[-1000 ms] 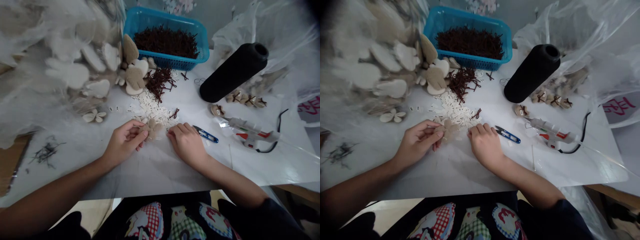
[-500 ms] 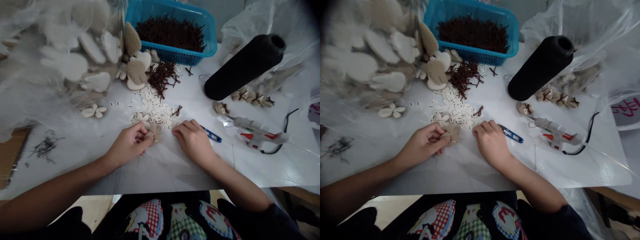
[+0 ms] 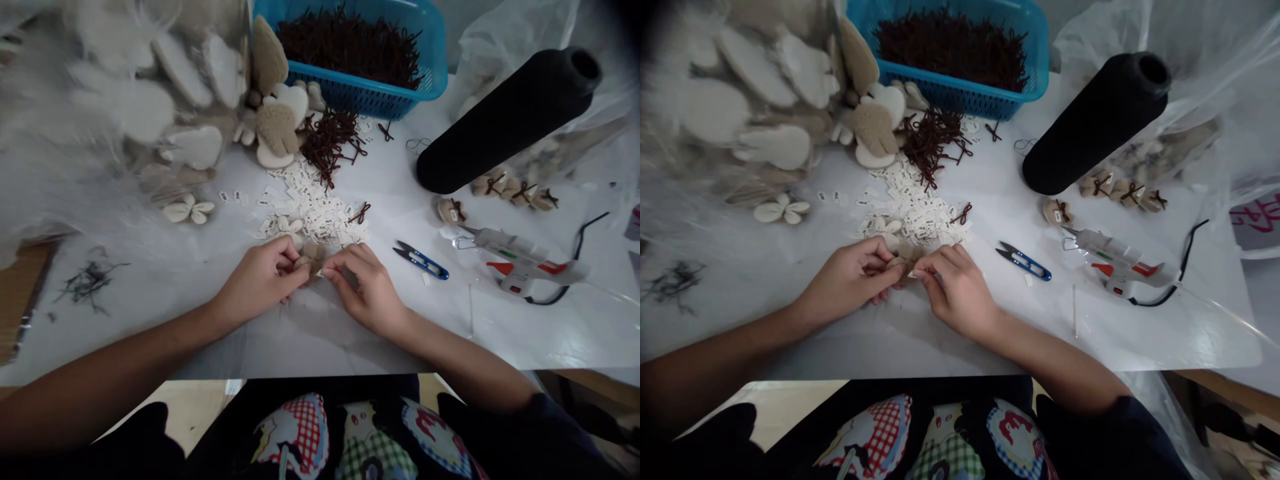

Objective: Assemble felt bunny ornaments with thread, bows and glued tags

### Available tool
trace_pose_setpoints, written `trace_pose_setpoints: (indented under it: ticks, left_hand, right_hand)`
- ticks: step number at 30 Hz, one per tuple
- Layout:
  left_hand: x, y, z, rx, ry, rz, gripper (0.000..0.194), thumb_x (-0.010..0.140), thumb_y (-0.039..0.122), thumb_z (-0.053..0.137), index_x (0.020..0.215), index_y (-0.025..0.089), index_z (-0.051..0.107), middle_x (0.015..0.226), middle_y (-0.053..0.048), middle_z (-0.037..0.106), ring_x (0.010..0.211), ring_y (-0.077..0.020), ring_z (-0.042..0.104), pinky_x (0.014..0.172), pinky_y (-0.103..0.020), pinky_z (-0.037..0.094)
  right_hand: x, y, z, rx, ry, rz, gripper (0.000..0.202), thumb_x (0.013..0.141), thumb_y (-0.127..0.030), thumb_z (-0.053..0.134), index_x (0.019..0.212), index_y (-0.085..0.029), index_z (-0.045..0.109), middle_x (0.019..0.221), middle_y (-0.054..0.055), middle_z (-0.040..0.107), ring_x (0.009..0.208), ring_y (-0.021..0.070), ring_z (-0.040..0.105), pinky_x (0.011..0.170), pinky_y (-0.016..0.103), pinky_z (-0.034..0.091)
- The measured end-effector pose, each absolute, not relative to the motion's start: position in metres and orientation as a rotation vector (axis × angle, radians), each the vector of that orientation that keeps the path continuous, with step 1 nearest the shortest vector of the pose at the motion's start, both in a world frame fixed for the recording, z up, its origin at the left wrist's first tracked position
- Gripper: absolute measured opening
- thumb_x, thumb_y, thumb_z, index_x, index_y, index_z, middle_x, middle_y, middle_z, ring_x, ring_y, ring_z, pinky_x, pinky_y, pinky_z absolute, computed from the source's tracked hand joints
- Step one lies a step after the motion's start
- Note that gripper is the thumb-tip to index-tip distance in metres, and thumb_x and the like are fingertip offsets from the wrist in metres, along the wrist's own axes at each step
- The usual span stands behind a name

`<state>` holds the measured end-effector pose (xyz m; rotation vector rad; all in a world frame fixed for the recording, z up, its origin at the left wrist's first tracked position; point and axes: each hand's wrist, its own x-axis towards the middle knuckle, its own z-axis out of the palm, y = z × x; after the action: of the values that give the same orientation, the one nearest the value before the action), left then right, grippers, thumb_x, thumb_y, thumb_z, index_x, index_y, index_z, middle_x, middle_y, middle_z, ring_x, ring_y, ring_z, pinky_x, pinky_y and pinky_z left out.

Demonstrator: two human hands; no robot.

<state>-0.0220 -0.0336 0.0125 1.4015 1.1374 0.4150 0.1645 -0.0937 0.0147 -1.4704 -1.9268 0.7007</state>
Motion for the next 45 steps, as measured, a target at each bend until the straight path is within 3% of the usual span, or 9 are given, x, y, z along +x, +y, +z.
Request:
trace_pose_setpoints:
  ticks: [11,17,22,29,34,37,42,45]
  left_hand:
    - [-0.021,-0.035,0.014,1.423,1.099,0.416,0.023,0.079,0.031,0.064,0.072,0.021,0.045,0.055,0.004,0.062,0.042,-0.0105,0.054,0.037,-0.018,0.041]
    - [-0.021,-0.033,0.017,1.341,1.089,0.409,0.026,0.079,0.034,0.066,0.074,0.020,0.044,0.060,0.003,0.065,0.044,-0.0102,0.055,0.036,-0.017,0.042]
    - [-0.020,-0.032,0.020,1.302,1.061,0.431,0.027,0.078,0.034,0.066,0.074,0.020,0.044,0.060,0.002,0.065,0.043,-0.0093,0.054,0.036,-0.016,0.041]
    - [-0.021,-0.032,0.021,1.311,1.014,0.419,0.031,0.077,0.040,0.068,0.075,0.020,0.044,0.059,0.003,0.064,0.044,-0.0100,0.054,0.038,-0.018,0.039]
    - [-0.021,-0.033,0.022,1.365,0.984,0.369,0.026,0.078,0.038,0.067,0.075,0.018,0.050,0.060,0.002,0.064,0.047,-0.0097,0.055,0.042,-0.019,0.040]
    - [-0.020,-0.035,0.021,1.423,0.968,0.347,0.025,0.080,0.039,0.066,0.076,0.017,0.055,0.061,0.001,0.065,0.050,-0.0103,0.056,0.045,-0.020,0.041]
    - [-0.020,-0.036,0.020,1.466,1.000,0.342,0.028,0.079,0.042,0.066,0.076,0.017,0.055,0.056,0.001,0.061,0.047,-0.0103,0.051,0.044,-0.021,0.037]
    - [-0.020,-0.036,0.020,1.501,0.994,0.353,0.026,0.080,0.042,0.065,0.076,0.017,0.057,0.055,0.002,0.059,0.048,-0.0106,0.051,0.045,-0.021,0.037]
  right_hand:
    - [0.161,-0.092,0.006,-1.447,-1.985,0.672,0.017,0.097,-0.020,0.047,0.092,-0.025,0.062,0.089,0.004,0.066,0.088,0.0204,0.057,0.085,0.040,0.048]
    - [0.165,-0.092,0.001,-1.416,-1.798,0.567,0.006,0.094,-0.025,0.056,0.100,-0.026,0.056,0.086,0.004,0.061,0.082,0.0208,0.057,0.074,0.038,0.049]
    - [0.163,-0.095,-0.007,-1.406,-1.582,0.705,0.034,0.087,-0.036,0.067,0.107,-0.026,0.041,0.095,0.002,0.056,0.071,0.0157,0.050,0.064,0.032,0.046]
    - [0.167,-0.091,-0.002,-1.353,-1.509,0.743,0.052,0.081,-0.036,0.072,0.113,-0.029,0.031,0.102,0.004,0.052,0.067,0.0147,0.046,0.059,0.032,0.045]
    - [0.207,-0.064,0.005,-1.547,-1.671,0.340,0.025,0.089,-0.042,0.061,0.105,-0.026,0.051,0.094,0.005,0.059,0.079,0.0204,0.054,0.073,0.038,0.048]
    - [0.228,-0.046,-0.002,-1.692,-1.805,0.116,0.025,0.087,-0.045,0.063,0.098,-0.023,0.061,0.095,0.008,0.065,0.089,0.0269,0.055,0.082,0.047,0.047]
    - [0.234,-0.039,-0.015,-1.703,-1.901,0.150,0.016,0.089,-0.037,0.059,0.093,-0.023,0.067,0.093,0.007,0.067,0.089,0.0264,0.057,0.085,0.047,0.046]
    - [0.233,-0.041,-0.012,-1.678,-1.875,0.175,0.016,0.090,-0.032,0.056,0.100,-0.022,0.065,0.095,0.006,0.066,0.088,0.0247,0.058,0.084,0.045,0.048]
